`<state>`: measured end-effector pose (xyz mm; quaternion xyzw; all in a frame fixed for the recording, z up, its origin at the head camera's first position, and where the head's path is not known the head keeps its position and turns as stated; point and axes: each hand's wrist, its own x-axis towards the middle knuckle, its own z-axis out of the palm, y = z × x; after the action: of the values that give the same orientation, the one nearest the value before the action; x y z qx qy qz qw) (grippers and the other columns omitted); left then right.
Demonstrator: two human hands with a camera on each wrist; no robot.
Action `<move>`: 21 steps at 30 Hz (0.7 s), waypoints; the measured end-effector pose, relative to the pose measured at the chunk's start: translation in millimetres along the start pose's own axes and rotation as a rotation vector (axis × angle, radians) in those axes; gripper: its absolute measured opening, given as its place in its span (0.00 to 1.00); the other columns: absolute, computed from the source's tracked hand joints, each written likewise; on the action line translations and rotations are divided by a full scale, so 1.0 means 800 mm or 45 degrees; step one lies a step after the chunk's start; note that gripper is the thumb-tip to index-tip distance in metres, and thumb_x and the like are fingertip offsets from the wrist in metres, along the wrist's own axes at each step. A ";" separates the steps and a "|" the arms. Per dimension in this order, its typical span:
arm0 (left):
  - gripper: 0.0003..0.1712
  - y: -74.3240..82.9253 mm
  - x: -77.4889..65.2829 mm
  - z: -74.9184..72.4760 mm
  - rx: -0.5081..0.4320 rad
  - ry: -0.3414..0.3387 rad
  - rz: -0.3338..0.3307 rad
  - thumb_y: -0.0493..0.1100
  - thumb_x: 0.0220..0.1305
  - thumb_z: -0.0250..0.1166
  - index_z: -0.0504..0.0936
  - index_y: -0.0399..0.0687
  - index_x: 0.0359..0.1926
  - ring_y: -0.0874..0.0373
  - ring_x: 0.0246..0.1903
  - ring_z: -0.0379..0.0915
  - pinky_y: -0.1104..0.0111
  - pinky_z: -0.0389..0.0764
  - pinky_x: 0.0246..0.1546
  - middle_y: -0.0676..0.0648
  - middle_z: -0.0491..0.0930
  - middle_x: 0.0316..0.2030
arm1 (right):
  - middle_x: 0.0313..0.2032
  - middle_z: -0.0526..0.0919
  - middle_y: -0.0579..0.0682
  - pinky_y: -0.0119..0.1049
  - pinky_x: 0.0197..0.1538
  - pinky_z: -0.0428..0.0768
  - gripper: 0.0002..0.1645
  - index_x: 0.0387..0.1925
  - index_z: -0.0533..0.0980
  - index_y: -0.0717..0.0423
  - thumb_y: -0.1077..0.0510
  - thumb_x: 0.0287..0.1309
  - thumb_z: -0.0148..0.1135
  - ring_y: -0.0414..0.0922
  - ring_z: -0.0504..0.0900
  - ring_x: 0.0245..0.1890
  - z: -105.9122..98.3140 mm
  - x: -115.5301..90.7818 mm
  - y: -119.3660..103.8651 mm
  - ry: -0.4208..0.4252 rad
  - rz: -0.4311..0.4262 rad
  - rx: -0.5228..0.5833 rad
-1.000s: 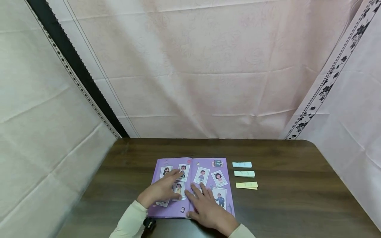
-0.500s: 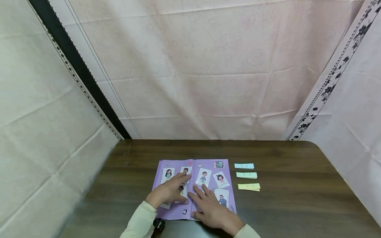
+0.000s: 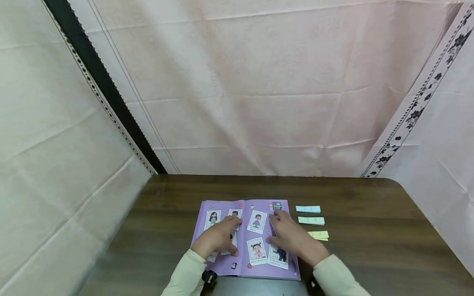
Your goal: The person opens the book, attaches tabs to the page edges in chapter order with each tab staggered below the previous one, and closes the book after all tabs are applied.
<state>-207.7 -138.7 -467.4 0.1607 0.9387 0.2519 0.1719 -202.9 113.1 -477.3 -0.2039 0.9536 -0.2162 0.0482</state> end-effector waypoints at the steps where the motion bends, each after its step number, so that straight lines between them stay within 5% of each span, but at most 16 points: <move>1: 0.54 0.002 0.000 0.000 0.003 0.001 0.002 0.37 0.45 0.87 0.72 0.43 0.74 0.35 0.74 0.64 0.41 0.73 0.67 0.38 0.62 0.79 | 0.72 0.67 0.70 0.61 0.71 0.70 0.44 0.70 0.71 0.70 0.50 0.62 0.77 0.67 0.64 0.75 -0.006 0.005 0.006 -0.011 0.024 -0.011; 10: 0.53 0.007 0.004 -0.002 0.027 0.011 -0.021 0.38 0.46 0.87 0.72 0.44 0.74 0.35 0.74 0.65 0.40 0.75 0.66 0.39 0.61 0.79 | 0.69 0.70 0.68 0.66 0.72 0.66 0.54 0.73 0.69 0.68 0.41 0.56 0.80 0.66 0.67 0.71 -0.049 0.056 0.046 -0.101 0.028 -0.188; 21: 0.53 0.011 0.004 -0.004 0.061 -0.017 -0.049 0.39 0.47 0.87 0.72 0.45 0.74 0.37 0.73 0.67 0.41 0.74 0.66 0.40 0.62 0.79 | 0.66 0.75 0.63 0.68 0.71 0.66 0.52 0.69 0.75 0.65 0.38 0.51 0.82 0.63 0.71 0.66 -0.040 0.070 0.066 -0.123 0.038 -0.283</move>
<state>-210.2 -131.5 -461.3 0.1486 0.9462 0.2250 0.1791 -279.2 146.2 -471.1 -0.2040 0.9712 -0.0985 0.0745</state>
